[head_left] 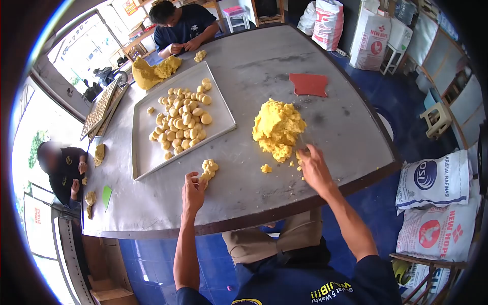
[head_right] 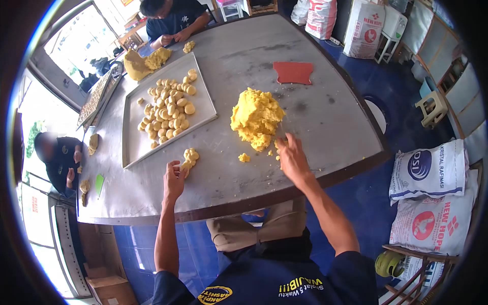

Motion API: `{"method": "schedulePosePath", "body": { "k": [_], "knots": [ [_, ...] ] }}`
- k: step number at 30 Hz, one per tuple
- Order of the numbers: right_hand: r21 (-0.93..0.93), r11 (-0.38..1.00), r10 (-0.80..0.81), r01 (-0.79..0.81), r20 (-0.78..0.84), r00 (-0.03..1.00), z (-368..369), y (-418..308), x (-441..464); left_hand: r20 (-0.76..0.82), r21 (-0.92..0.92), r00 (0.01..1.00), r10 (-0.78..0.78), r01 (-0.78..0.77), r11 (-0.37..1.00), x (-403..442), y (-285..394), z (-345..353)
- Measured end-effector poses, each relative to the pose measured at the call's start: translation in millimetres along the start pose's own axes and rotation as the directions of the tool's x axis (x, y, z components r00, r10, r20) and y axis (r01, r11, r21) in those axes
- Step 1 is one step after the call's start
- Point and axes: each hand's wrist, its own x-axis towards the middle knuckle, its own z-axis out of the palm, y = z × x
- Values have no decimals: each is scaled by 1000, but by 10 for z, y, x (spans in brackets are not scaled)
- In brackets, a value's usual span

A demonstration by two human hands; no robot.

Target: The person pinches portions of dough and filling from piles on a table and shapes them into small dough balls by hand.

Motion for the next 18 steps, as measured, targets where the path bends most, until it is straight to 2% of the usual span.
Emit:
{"method": "schedulePosePath", "body": {
  "k": [1,2,3,5,7,8,11,14,17,18],
  "knots": [
    [-56,998,-13,13,2,1000,34,-58,-137,6,-16,999,-38,38,999,-8,-87,8],
    [-112,993,-28,28,2,1000,64,-109,-238,-17,33,999,50,-49,998,24,-268,62],
    [-166,985,-42,42,3,999,57,-173,-269,-49,-14,999,6,-7,1000,74,-326,104],
    [-5,1000,2,-2,-10,1000,-3,-201,-232,-101,-110,991,-88,76,991,128,-453,186],
    [145,987,63,-64,17,998,-89,-144,-20,-88,-308,977,-193,158,938,176,-278,130],
    [196,980,42,-15,-136,990,-47,-147,63,-76,-404,967,-242,192,895,227,-178,110],
    [131,991,38,-31,-49,998,114,-77,187,-147,-276,968,-203,157,948,318,-92,127],
    [-96,991,-82,97,147,986,190,56,222,-226,-48,970,-93,84,995,408,-354,274],
    [-129,991,-28,34,47,998,-141,-155,258,-192,65,980,44,-32,997,244,-108,157],
    [-16,1000,-11,12,62,998,-198,-180,227,-187,70,979,82,-70,995,193,-67,145]
  ]
}}
